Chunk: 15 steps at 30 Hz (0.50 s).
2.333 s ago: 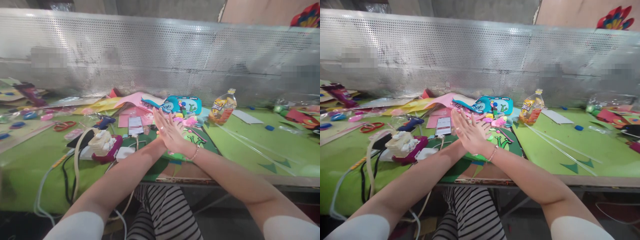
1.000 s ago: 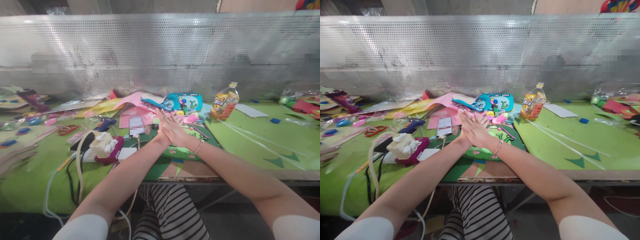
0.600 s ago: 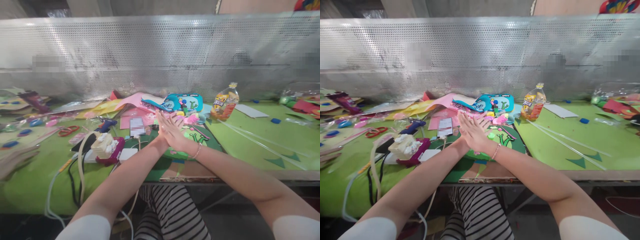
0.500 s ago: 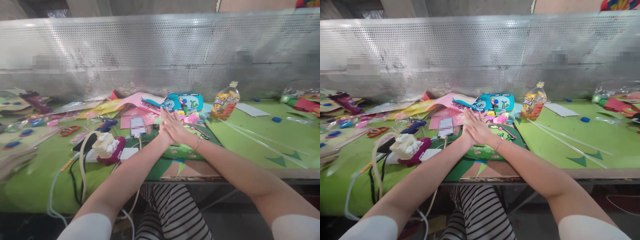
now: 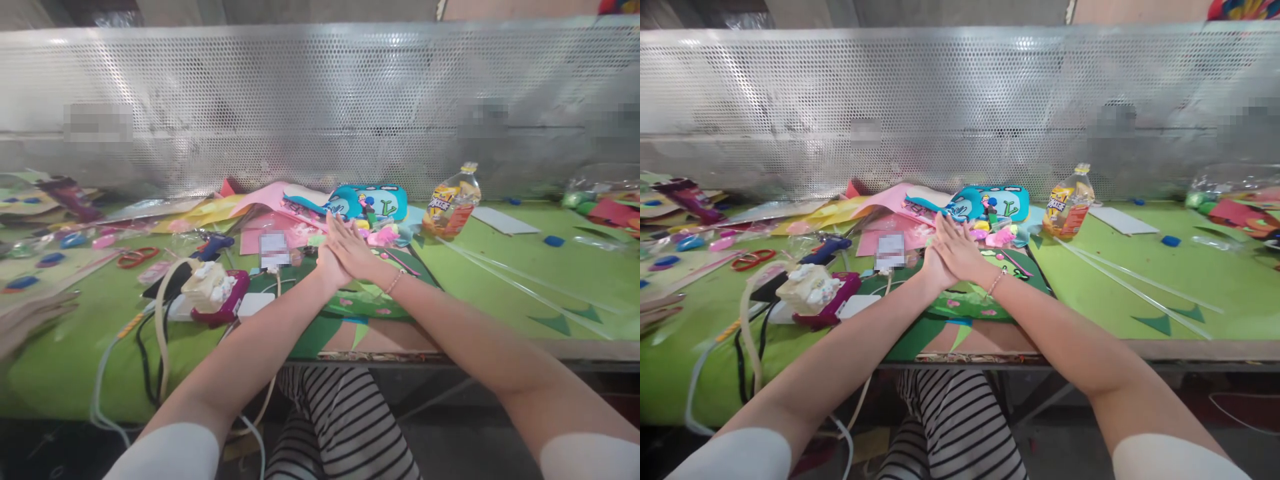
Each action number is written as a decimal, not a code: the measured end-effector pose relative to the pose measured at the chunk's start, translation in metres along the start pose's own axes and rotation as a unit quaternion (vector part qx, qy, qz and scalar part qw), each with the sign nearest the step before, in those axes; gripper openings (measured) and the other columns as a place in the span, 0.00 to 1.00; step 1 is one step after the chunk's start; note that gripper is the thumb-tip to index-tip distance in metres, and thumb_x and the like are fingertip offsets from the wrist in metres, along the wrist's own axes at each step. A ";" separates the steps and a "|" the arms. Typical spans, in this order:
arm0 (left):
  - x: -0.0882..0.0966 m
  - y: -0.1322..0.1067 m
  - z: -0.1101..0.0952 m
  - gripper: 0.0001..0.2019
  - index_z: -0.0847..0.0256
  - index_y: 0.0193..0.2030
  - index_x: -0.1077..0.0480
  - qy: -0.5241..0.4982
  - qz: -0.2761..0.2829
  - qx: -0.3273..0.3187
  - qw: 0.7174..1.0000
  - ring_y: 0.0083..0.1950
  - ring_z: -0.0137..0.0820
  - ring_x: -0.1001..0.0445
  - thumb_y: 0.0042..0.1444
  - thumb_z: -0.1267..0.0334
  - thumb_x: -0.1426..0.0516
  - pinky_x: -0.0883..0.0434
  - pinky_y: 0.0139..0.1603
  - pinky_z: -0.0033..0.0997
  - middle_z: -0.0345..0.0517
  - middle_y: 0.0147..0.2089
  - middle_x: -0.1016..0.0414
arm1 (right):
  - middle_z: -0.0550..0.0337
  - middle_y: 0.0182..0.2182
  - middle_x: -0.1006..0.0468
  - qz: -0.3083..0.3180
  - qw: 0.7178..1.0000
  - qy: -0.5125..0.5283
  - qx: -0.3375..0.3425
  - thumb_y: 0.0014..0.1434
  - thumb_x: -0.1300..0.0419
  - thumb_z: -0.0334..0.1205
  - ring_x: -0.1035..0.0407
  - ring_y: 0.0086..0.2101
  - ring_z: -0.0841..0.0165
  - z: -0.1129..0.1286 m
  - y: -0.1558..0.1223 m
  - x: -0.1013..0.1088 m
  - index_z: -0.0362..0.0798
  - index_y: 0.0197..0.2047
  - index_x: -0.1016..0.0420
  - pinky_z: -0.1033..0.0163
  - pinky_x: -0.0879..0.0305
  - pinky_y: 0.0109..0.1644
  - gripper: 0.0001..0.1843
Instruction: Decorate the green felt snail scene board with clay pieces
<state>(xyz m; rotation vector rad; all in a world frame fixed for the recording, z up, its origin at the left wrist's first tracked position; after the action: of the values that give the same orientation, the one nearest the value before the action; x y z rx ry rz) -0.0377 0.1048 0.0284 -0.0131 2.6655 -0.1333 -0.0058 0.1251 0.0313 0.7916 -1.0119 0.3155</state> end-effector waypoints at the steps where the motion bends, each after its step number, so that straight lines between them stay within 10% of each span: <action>1: 0.004 0.001 -0.004 0.31 0.53 0.57 0.35 -0.037 0.055 0.016 0.998 0.65 0.37 0.41 0.61 0.53 0.71 0.43 0.66 0.40 0.38 0.61 0.33 | 0.51 0.68 0.60 -0.004 1.000 -0.010 -0.021 0.65 0.73 0.50 0.69 0.67 0.63 -0.011 0.004 0.001 0.37 0.70 0.66 0.46 0.77 0.67 0.36; 6: 0.022 0.008 -0.010 0.39 0.61 0.55 0.33 -0.240 0.186 0.072 0.950 0.63 0.41 0.37 0.56 0.40 0.72 0.40 0.63 0.47 0.50 0.58 0.31 | 0.52 0.69 0.63 -0.025 0.994 0.001 -0.105 0.64 0.73 0.49 0.70 0.67 0.62 -0.054 0.016 0.001 0.39 0.70 0.66 0.43 0.75 0.67 0.35; 15: 0.018 0.014 -0.006 0.39 0.57 0.55 0.33 -0.294 0.221 0.093 0.925 0.61 0.41 0.35 0.54 0.35 0.69 0.37 0.59 0.46 0.49 0.57 0.30 | 0.49 0.68 0.63 -0.022 0.992 -0.015 -0.120 0.64 0.69 0.50 0.72 0.67 0.59 -0.066 0.019 0.004 0.38 0.70 0.66 0.38 0.72 0.65 0.36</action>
<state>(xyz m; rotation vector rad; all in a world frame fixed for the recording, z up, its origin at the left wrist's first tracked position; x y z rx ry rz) -0.0567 0.1187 0.0242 0.5241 1.9870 -0.1969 0.0267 0.1855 0.0238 0.6012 -1.0373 0.1407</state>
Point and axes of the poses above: each hand's wrist, its own y-axis towards the middle knuckle, its own x-axis out of the back of the hand, z = x × y, the point moved 2 cm from there along y, towards the middle knuckle
